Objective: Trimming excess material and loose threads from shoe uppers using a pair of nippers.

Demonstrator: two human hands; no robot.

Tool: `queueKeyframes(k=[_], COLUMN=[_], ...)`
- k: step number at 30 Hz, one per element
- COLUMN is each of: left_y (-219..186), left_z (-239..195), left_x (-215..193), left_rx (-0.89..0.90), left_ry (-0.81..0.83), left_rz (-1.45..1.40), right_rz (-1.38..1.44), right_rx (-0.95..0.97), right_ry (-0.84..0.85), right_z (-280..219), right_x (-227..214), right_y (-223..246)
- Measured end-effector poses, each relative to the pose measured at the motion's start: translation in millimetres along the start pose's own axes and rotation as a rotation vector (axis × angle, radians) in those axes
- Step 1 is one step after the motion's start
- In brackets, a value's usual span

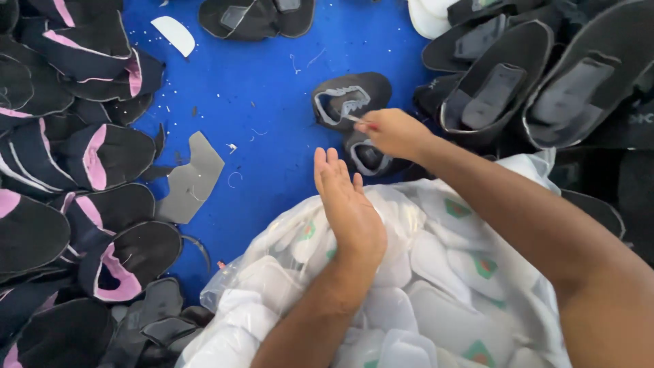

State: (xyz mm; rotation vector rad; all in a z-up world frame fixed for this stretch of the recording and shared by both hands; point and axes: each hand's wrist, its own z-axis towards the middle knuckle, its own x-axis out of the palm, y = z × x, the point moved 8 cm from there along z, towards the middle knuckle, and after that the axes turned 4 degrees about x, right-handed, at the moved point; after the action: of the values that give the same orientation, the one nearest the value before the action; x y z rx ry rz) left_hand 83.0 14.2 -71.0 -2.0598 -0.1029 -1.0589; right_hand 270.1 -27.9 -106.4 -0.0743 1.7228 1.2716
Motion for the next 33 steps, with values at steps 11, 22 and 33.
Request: queueKeyframes(k=[11,22,33], left_y=[9.5,0.3,12.8], left_z=[15.4,13.3,18.7], left_x=[-5.7,-1.3,-5.6], left_rx=[0.026,-0.058,-0.067], left_ry=[-0.067,-0.162,-0.122], left_rz=[-0.043,-0.011,-0.098], right_rz=[-0.672,-0.775,-0.578], right_rx=[-0.315,0.083,0.191], right_ry=[0.347,0.484,0.373], right_z=[57.0,38.8,52.8], right_x=[174.2,118.6,128.3], right_y=[-146.8,-30.0,-95.1])
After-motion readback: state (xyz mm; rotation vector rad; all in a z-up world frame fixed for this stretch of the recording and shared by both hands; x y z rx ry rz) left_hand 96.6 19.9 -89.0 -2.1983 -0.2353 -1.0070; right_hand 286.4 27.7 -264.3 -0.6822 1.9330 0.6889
